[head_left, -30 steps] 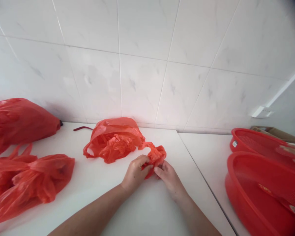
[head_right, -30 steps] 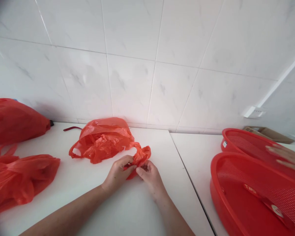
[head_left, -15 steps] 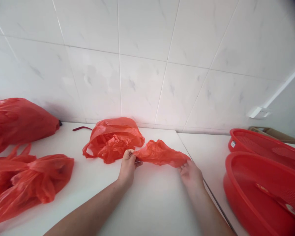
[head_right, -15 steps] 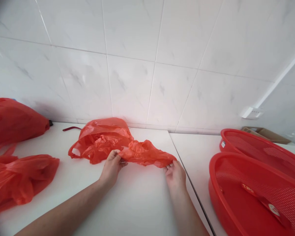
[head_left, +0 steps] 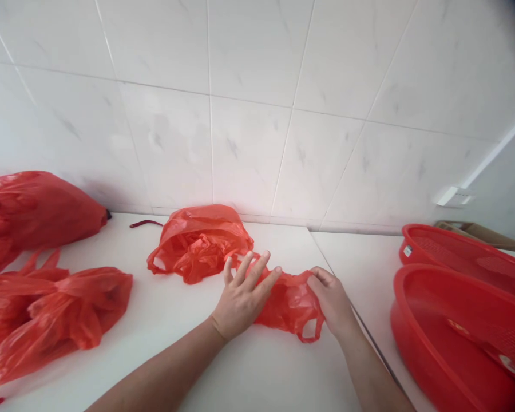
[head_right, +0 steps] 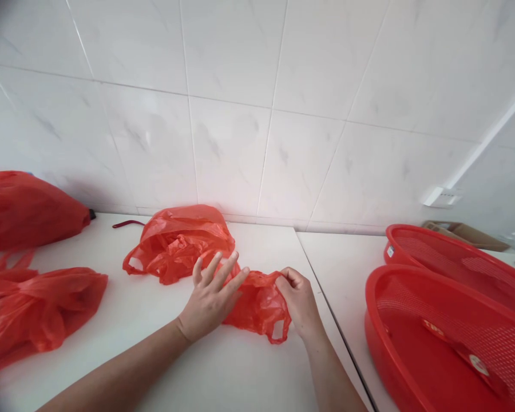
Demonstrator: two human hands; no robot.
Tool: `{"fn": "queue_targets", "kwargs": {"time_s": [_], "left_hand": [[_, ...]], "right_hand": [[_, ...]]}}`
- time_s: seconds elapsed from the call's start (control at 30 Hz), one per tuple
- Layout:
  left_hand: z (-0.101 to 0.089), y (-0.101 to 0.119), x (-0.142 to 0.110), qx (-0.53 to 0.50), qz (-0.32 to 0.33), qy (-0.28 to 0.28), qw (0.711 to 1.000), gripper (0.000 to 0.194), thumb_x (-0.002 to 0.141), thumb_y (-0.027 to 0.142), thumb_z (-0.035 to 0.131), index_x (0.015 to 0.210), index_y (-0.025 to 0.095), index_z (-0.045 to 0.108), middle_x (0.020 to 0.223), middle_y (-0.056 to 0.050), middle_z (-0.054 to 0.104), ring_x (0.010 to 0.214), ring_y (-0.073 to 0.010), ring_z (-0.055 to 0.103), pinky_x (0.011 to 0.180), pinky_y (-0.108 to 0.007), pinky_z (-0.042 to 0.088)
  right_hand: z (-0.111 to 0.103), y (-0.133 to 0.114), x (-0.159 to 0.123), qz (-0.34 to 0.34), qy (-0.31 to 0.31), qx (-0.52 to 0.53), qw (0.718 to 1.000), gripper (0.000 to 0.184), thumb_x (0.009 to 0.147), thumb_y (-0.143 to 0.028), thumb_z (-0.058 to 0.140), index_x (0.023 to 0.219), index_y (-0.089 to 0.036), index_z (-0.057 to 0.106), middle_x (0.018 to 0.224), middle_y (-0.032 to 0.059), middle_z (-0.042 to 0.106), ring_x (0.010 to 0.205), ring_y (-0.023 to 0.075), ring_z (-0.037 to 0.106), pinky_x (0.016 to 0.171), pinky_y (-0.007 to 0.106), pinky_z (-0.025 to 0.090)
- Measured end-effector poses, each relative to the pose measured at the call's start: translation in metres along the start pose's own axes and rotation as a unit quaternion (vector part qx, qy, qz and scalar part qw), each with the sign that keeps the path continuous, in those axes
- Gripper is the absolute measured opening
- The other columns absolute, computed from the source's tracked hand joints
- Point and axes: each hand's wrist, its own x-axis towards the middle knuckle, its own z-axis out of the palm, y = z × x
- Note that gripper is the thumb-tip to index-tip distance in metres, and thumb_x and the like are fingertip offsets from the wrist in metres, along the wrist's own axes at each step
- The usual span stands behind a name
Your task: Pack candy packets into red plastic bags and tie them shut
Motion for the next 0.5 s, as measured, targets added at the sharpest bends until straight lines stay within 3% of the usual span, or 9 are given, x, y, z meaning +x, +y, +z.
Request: {"fn": "queue_targets", "kwargs": {"time_s": [0.07, 0.13, 0.2, 0.23, 0.3, 0.33, 0.4, 0.43, 0.5], "left_hand": [[0.0, -0.002, 0.003, -0.017, -0.031, -0.038, 0.999, 0.065, 0.078, 0.003, 0.051, 0.136, 0.031, 0.042, 0.14, -0.01, 0.049, 0.135, -0.0339, 0.032, 0.107, -0.062, 0.001], [0.002, -0.007, 0.004, -0.063, -0.056, -0.084, 0.993, 0.062, 0.076, 0.003, 0.052, 0.132, 0.029, 0.047, 0.118, -0.01, 0.065, 0.121, -0.0314, 0.049, 0.106, -0.063, 0.001], [0.003, -0.011, 0.005, -0.128, -0.094, -0.117, 0.98, 0.041, 0.078, 0.011, 0.054, 0.115, 0.027, 0.061, 0.091, -0.005, 0.072, 0.095, -0.0255, 0.061, 0.107, -0.061, 0.008], [0.004, -0.012, 0.004, -0.159, -0.119, -0.121, 0.973, 0.029, 0.08, 0.016, 0.054, 0.104, 0.026, 0.066, 0.083, -0.003, 0.071, 0.084, -0.0227, 0.062, 0.107, -0.058, 0.014], [0.006, -0.013, 0.004, -0.202, -0.166, -0.112, 0.959, 0.017, 0.084, 0.022, 0.051, 0.088, 0.023, 0.068, 0.079, -0.004, 0.07, 0.076, -0.0206, 0.061, 0.101, -0.05, 0.03], [0.006, -0.012, 0.005, -0.214, -0.183, -0.105, 0.954, 0.017, 0.085, 0.023, 0.05, 0.085, 0.022, 0.067, 0.08, -0.004, 0.07, 0.076, -0.0208, 0.061, 0.094, -0.046, 0.037], [0.006, -0.009, 0.005, -0.227, -0.204, -0.093, 0.948, 0.019, 0.087, 0.025, 0.047, 0.084, 0.022, 0.065, 0.081, -0.005, 0.07, 0.076, -0.021, 0.06, 0.081, -0.038, 0.044], [0.006, -0.007, 0.004, -0.237, -0.211, -0.088, 0.944, 0.019, 0.087, 0.025, 0.046, 0.085, 0.022, 0.064, 0.082, -0.005, 0.069, 0.076, -0.0207, 0.06, 0.076, -0.035, 0.045], [0.005, -0.003, 0.004, -0.265, -0.215, -0.081, 0.936, 0.019, 0.088, 0.024, 0.044, 0.087, 0.022, 0.063, 0.084, -0.004, 0.069, 0.077, -0.0191, 0.061, 0.073, -0.031, 0.046]], "right_hand": [[-0.005, -0.006, -0.001, -0.003, -0.075, -0.08, 0.994, 0.016, 0.075, -0.028, 0.054, 0.063, -0.019, 0.053, 0.059, -0.0035, 0.053, 0.053, 0.0121, 0.047, 0.049, 0.024, 0.036], [-0.012, -0.009, 0.001, -0.007, -0.086, -0.151, 0.985, 0.013, 0.076, -0.028, 0.052, 0.066, -0.02, 0.054, 0.061, -0.0026, 0.054, 0.055, 0.0137, 0.05, 0.051, 0.025, 0.038], [-0.016, -0.011, 0.003, -0.055, 0.014, -0.231, 0.971, 0.011, 0.073, -0.028, 0.053, 0.078, -0.021, 0.059, 0.073, 0.0005, 0.059, 0.064, 0.0178, 0.055, 0.057, 0.029, 0.043], [-0.017, -0.01, 0.002, -0.107, 0.087, -0.279, 0.95, 0.019, 0.071, -0.027, 0.054, 0.088, -0.021, 0.06, 0.082, 0.0034, 0.06, 0.073, 0.0211, 0.057, 0.063, 0.033, 0.045], [-0.01, -0.009, -0.004, -0.245, 0.208, -0.359, 0.876, 0.033, 0.068, -0.024, 0.057, 0.1, -0.021, 0.059, 0.1, 0.0093, 0.059, 0.092, 0.0273, 0.056, 0.078, 0.041, 0.045], [-0.003, -0.007, -0.01, -0.314, 0.224, -0.385, 0.838, 0.033, 0.068, -0.023, 0.059, 0.101, -0.021, 0.059, 0.102, 0.0109, 0.058, 0.096, 0.0283, 0.054, 0.083, 0.043, 0.043], [0.018, 0.0, -0.023, -0.41, 0.169, -0.412, 0.796, 0.017, 0.073, -0.021, 0.058, 0.089, -0.022, 0.061, 0.088, 0.0092, 0.06, 0.086, 0.0249, 0.055, 0.078, 0.039, 0.044], [0.029, 0.005, -0.029, -0.429, 0.113, -0.418, 0.793, 0.008, 0.077, -0.02, 0.055, 0.082, -0.024, 0.061, 0.077, 0.0064, 0.059, 0.075, 0.0215, 0.055, 0.071, 0.035, 0.044], [0.05, 0.016, -0.035, -0.403, 0.023, -0.423, 0.811, 0.016, 0.083, -0.019, 0.049, 0.072, -0.024, 0.06, 0.066, 0.0038, 0.056, 0.063, 0.0179, 0.051, 0.062, 0.031, 0.04]]}}
